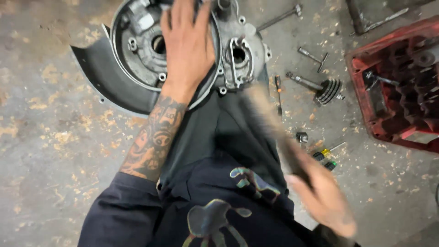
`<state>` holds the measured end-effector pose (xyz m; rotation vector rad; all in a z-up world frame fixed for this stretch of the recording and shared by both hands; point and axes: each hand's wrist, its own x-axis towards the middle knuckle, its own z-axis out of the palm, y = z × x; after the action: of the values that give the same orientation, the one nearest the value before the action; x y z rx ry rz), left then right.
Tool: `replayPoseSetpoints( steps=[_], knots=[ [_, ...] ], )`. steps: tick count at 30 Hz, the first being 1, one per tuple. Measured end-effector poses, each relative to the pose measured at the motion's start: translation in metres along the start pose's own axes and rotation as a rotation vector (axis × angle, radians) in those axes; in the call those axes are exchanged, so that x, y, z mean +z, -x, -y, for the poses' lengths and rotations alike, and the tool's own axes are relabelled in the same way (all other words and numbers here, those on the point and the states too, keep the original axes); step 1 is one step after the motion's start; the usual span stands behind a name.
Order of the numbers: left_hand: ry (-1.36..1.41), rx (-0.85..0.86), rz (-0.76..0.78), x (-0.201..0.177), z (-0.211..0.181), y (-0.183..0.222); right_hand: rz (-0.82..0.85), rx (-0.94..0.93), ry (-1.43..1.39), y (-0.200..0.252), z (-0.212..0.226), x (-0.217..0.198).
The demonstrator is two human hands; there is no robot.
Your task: Disassembling a motorcycle engine crankcase using manual tools.
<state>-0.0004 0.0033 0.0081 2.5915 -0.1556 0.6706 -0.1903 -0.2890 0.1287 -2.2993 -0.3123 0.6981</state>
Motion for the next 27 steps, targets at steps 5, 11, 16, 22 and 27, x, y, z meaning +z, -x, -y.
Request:
replayPoseSetpoints(
  steps=[5, 11, 16, 22, 27],
  knots=[
    [0.107, 0.126, -0.050, -0.005, -0.010, 0.000, -0.339, -0.126, -0.014, -0.022, -0.010, 0.003],
    [-0.007, 0.165, -0.036, -0.003, -0.010, 0.004, -0.511, -0.416, 0.158, -0.108, 0.031, 0.032],
    [-0.010, 0.112, -0.020, 0.001, -0.009, 0.004, -0.452, -0.337, 0.180, -0.071, 0.009, 0.049],
    [-0.010, 0.134, 0.001, 0.004, -0.011, 0.006, -0.449, -0.180, 0.263, -0.104, -0.002, 0.040],
    [-0.035, 0.134, -0.018, 0.004, -0.006, 0.001, -0.628, -0.310, 0.564, -0.106, -0.005, 0.048]
  ],
)
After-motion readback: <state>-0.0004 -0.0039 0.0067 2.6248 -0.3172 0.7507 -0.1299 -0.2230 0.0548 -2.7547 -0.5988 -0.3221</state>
